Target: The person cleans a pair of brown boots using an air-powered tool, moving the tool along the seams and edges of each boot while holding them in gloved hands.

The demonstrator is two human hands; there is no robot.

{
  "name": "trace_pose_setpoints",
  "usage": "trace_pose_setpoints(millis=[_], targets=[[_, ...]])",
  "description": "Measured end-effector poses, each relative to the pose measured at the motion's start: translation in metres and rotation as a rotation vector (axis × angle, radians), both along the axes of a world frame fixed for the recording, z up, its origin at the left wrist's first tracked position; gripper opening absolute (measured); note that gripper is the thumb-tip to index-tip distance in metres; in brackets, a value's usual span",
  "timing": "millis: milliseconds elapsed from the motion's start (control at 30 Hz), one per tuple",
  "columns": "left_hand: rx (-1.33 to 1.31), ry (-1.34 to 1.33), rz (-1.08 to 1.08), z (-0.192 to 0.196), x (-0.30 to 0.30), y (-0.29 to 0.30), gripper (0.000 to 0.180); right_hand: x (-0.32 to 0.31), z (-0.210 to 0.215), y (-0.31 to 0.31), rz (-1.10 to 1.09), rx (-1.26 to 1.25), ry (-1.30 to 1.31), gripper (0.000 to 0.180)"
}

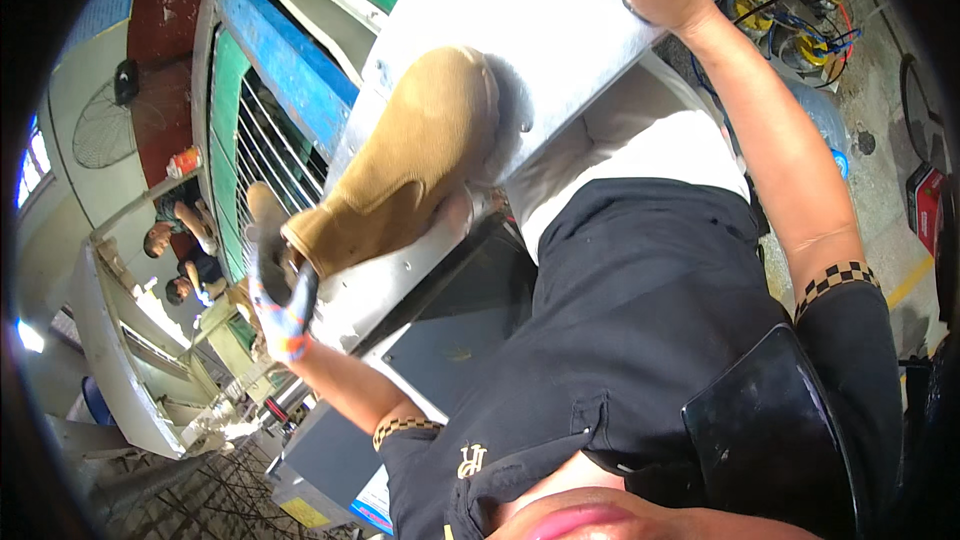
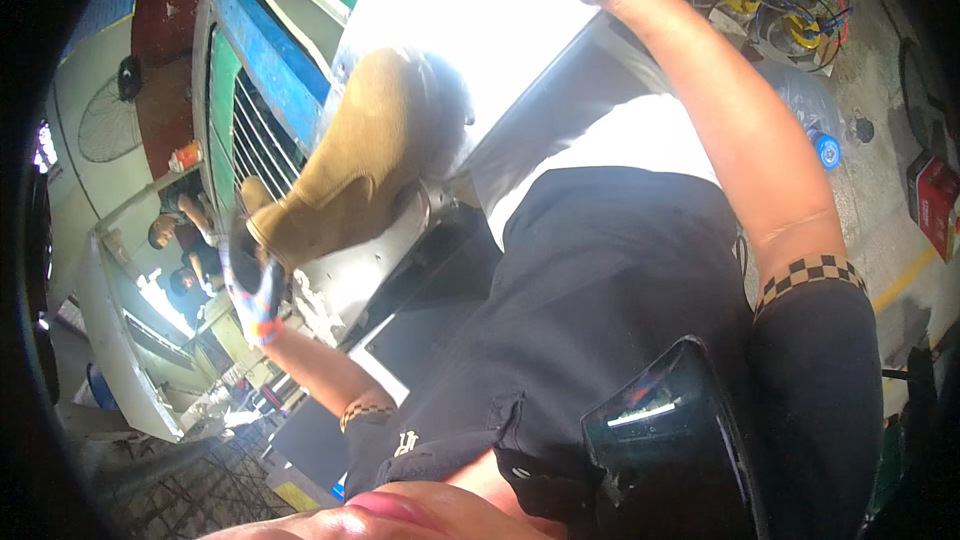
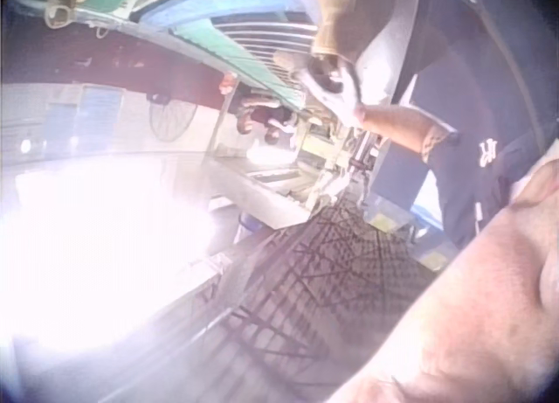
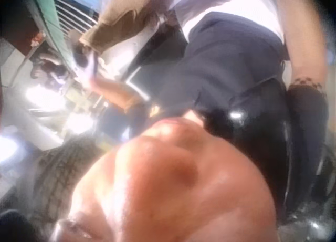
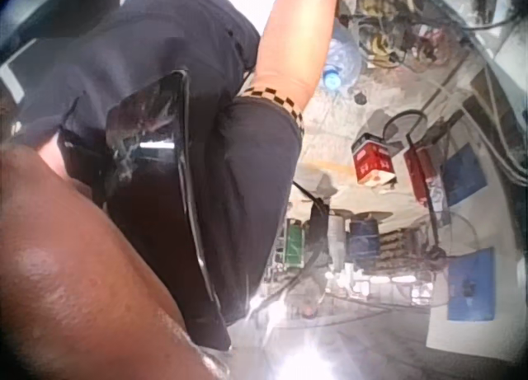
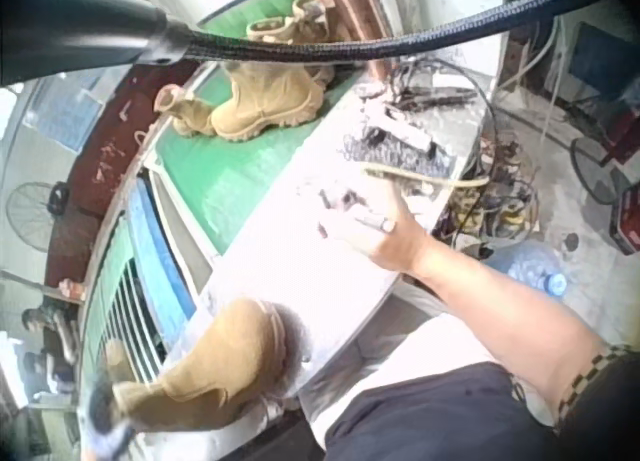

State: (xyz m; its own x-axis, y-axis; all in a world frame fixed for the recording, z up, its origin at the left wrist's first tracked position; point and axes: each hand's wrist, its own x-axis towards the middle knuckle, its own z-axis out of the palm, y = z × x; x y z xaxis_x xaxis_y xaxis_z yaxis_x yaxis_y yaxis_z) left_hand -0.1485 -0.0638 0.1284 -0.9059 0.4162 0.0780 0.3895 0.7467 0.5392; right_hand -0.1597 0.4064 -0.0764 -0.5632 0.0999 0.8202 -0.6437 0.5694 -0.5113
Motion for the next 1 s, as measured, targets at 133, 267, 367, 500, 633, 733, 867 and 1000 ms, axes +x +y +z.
trace_pose_setpoints(millis=[133, 267, 367, 500, 633, 733, 867, 1000], targets=[[-0.267, -0.167, -0.196, 0.012, -0.013, 0.03, 0.033, -0.017, -0.005, 0.002, -0.091, 0.089, 0.212, 0.027], [0.212, -0.101, 0.071, -0.034, -0.012, 0.028, 0.024, -0.007, -0.006, 0.001, 0.058, -0.213, -0.12, 0.029], [0.369, -0.044, 0.092, -0.053, -0.026, 0.01, 0.044, -0.012, -0.005, -0.008, 0.001, -0.2, 0.015, 0.031], [0.557, -0.015, 0.132, -0.054, -0.083, 0.094, 0.056, 0.0, 0.01, -0.002, 0.165, -0.447, -0.411, 0.033], [0.626, -0.129, -0.07, -0.057, -0.203, 0.201, 0.068, -0.007, 0.001, -0.009, 0.143, -0.466, -0.284, 0.037], [-0.289, 0.576, -0.372, -0.09, -0.346, 0.209, 0.037, -0.01, 0.006, -0.011, 0.173, -0.461, -0.3, 0.04], [0.208, 0.235, -0.349, -0.113, -0.345, 0.241, 0.042, -0.01, 0.003, -0.011, 0.183, -0.463, -0.356, 0.041], [0.54, -0.321, -0.041, -0.108, -0.304, 0.177, 0.048, -0.005, 0.007, -0.015, 0.273, -0.726, -0.454, 0.039]])
